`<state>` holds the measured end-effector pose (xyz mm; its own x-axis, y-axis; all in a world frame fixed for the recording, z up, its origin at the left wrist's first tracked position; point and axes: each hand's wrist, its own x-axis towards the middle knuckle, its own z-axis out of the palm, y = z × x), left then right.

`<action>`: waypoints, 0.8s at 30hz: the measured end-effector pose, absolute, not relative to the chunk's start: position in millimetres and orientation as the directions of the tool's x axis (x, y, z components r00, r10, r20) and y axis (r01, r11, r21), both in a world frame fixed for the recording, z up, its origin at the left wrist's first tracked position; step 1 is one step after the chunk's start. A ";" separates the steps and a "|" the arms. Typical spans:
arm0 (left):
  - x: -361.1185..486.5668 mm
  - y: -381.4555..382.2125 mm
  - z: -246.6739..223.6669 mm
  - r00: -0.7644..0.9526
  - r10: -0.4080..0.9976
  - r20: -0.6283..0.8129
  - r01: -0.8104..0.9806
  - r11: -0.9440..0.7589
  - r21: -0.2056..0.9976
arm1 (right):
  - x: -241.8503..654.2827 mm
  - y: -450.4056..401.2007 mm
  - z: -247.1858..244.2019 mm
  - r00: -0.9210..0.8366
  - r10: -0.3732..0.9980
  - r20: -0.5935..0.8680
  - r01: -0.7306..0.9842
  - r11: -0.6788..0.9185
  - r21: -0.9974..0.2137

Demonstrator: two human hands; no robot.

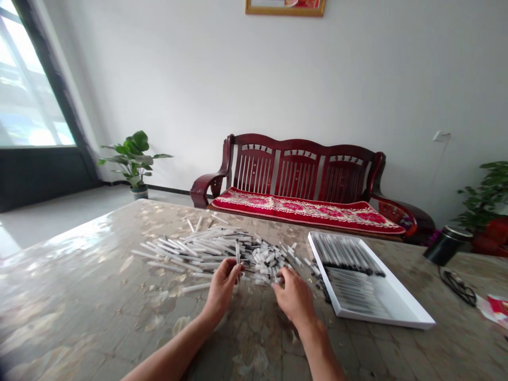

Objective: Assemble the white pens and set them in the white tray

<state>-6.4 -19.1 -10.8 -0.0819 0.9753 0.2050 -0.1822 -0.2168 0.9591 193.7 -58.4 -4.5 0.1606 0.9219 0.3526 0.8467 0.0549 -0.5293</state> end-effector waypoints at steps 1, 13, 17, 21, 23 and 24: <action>-4.6 -18.6 -10.9 -0.055 0.988 0.147 -0.280 -0.156 0.947 | 195.1 -59.0 -7.7 0.131 0.931 0.341 0.879 0.050 -0.474; -2.8 -21.5 -9.5 0.184 0.962 -0.204 -0.678 0.274 0.682 | 186.2 -51.1 -16.4 0.281 0.895 0.346 0.577 0.130 -0.806; -1.9 -20.8 -8.5 0.171 0.959 -0.228 -0.706 0.281 0.650 | 165.6 -54.0 -8.9 0.344 0.925 0.160 0.105 0.131 -0.986; -1.5 -18.9 -9.1 0.143 0.956 -0.256 -0.720 0.278 0.636 | 153.3 -54.8 -13.2 0.349 0.926 0.141 -0.066 0.174 -0.982; -1.8 -17.3 -10.3 0.137 0.958 -0.252 -0.726 0.270 0.633 | 153.0 -53.2 -17.8 0.360 0.923 0.133 -0.094 0.178 -0.979; -2.0 -16.5 -10.9 0.130 0.959 -0.250 -0.728 0.264 0.632 | 153.5 -52.2 -19.9 0.367 0.921 0.133 -0.099 0.181 -0.979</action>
<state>-2.0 -16.5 -10.9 0.1304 0.9594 -0.2503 -0.7282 0.2640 0.6325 153.5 -52.2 -19.9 0.3673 0.9205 0.1330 -0.0989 0.1808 -0.9785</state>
